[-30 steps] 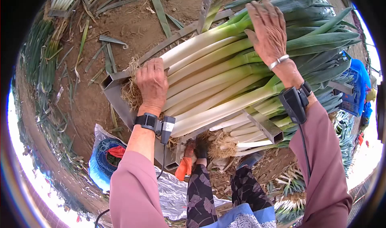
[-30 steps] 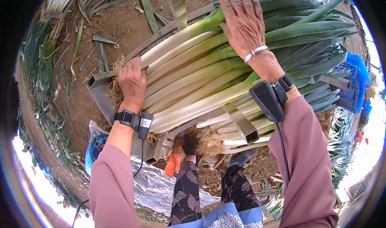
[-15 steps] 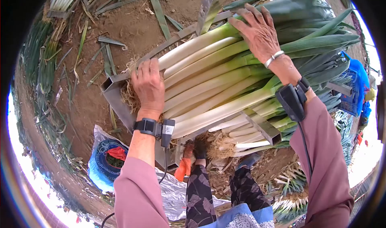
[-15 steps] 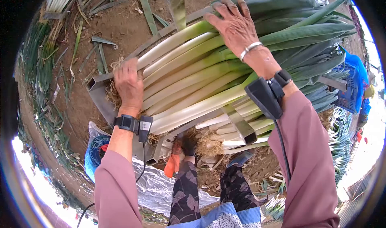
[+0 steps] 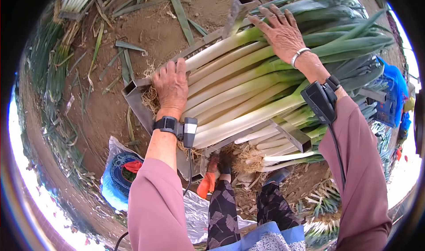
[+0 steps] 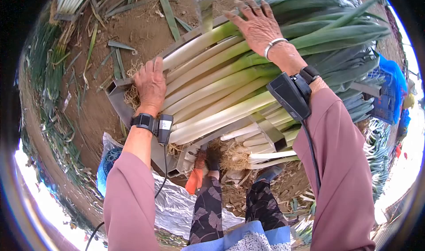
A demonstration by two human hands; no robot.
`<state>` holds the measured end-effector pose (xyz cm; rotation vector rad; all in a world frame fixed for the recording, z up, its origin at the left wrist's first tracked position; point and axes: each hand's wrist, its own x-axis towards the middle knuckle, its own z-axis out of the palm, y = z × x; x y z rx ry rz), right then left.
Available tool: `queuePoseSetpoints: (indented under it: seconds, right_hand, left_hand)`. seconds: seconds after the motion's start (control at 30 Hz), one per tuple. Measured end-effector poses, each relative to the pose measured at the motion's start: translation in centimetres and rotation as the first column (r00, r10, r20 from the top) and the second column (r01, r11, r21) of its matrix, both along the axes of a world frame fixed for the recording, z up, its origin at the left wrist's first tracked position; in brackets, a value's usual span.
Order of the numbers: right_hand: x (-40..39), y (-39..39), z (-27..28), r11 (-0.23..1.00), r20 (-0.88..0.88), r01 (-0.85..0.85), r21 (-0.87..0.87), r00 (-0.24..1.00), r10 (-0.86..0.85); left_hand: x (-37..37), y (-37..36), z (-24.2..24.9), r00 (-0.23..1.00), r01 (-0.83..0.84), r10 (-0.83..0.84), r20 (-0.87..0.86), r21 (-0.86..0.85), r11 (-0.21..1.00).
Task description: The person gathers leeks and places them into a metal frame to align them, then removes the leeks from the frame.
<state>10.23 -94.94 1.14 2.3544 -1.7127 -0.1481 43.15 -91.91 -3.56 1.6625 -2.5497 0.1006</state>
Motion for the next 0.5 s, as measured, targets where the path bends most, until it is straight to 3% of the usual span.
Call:
queuePoseSetpoints:
  seconds: [0.1, 0.17, 0.23, 0.3, 0.4, 0.5]
  right_hand:
    - [0.6, 3.2, 3.0, 0.993, 0.315, 0.024, -0.112, 0.949, 0.012]
    - [0.0, 7.5, 6.9, 0.996, 0.509, 0.027, -0.091, 0.860, 0.023]
    - [-1.5, 12.8, 9.7, 0.995, 0.599, 0.058, -0.083, 0.801, 0.003]
    - [-3.5, 18.9, 11.4, 0.992, 0.628, 0.115, -0.055, 0.776, -0.055]
    - [-5.5, 29.3, 12.0, 0.955, 0.640, 0.247, 0.163, 0.710, -0.293]
    - [-6.3, 40.8, 9.0, 0.849, 0.581, 0.381, 0.366, 0.619, -0.528]
  left_hand:
    - [0.4, 0.2, 0.0, 1.000, 0.026, -0.027, 0.005, 0.034, 0.999]
    - [0.4, 0.3, 0.3, 0.999, 0.050, -0.050, 0.000, 0.057, 0.997]
    - [0.4, 0.4, 0.6, 0.999, 0.035, -0.036, 0.018, 0.060, 0.998]
    - [1.4, -0.1, 0.2, 0.997, 0.076, -0.077, 0.007, 0.066, 0.995]
    - [1.6, -0.1, 0.0, 0.995, 0.089, -0.087, -0.051, 0.033, 0.996]
    - [-2.9, 3.2, 6.5, 0.935, 0.063, -0.031, -0.354, 0.078, 0.995]
